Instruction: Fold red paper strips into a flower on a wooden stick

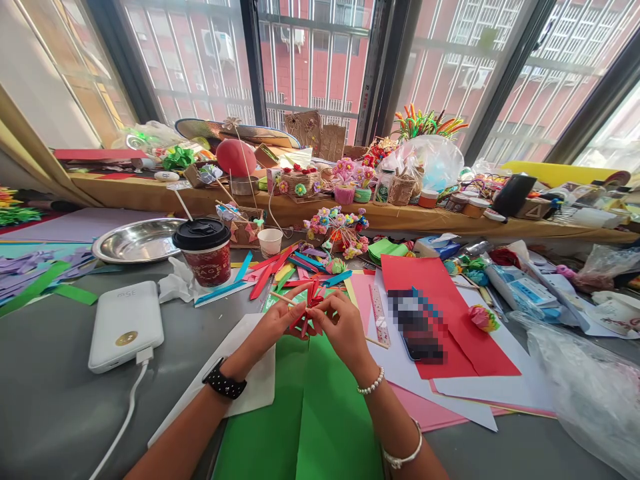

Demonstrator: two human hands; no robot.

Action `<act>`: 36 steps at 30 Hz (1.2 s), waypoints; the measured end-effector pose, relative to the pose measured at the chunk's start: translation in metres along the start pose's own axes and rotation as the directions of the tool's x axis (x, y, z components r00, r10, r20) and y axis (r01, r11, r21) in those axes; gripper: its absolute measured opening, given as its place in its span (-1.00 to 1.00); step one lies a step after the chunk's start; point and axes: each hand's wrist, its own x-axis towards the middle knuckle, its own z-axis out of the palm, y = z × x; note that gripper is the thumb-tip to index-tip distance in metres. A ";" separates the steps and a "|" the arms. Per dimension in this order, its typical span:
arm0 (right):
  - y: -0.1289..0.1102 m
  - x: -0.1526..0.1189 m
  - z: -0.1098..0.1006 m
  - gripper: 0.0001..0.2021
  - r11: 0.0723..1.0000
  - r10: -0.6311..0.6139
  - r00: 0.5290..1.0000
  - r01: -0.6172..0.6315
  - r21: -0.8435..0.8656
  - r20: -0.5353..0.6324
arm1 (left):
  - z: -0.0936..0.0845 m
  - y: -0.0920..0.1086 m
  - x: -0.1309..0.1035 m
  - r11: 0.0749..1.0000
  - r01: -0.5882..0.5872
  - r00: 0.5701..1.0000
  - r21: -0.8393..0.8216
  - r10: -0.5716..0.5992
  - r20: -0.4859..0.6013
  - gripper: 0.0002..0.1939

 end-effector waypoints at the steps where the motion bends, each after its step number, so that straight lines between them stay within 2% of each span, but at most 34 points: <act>1: 0.000 0.000 0.000 -0.81 1.000 0.013 1.000 -0.013 0.013 0.007 | 0.000 0.000 0.000 1.000 -0.006 1.000 0.000 0.006 0.007 -0.32; 12: 0.001 0.001 0.000 -0.84 0.998 0.064 0.998 -0.064 -0.028 0.016 | 0.004 0.001 -0.001 1.000 -0.002 1.000 -0.016 0.002 0.003 -0.37; 18: 0.003 0.000 0.001 -0.87 1.000 0.024 1.000 -0.024 -0.020 -0.004 | 0.003 0.002 -0.002 1.000 0.018 1.000 -0.009 -0.018 0.005 -0.38; 25: 0.005 -0.002 0.005 -0.88 0.995 -0.043 0.998 0.040 -0.090 -0.035 | -0.002 -0.002 -0.001 0.999 0.019 0.996 -0.035 -0.016 0.088 -0.28; 36: 0.004 -0.001 0.003 -0.83 0.972 -0.046 0.997 0.032 -0.232 -0.059 | 0.003 -0.003 -0.001 0.998 0.000 0.999 -0.061 0.002 0.033 -0.31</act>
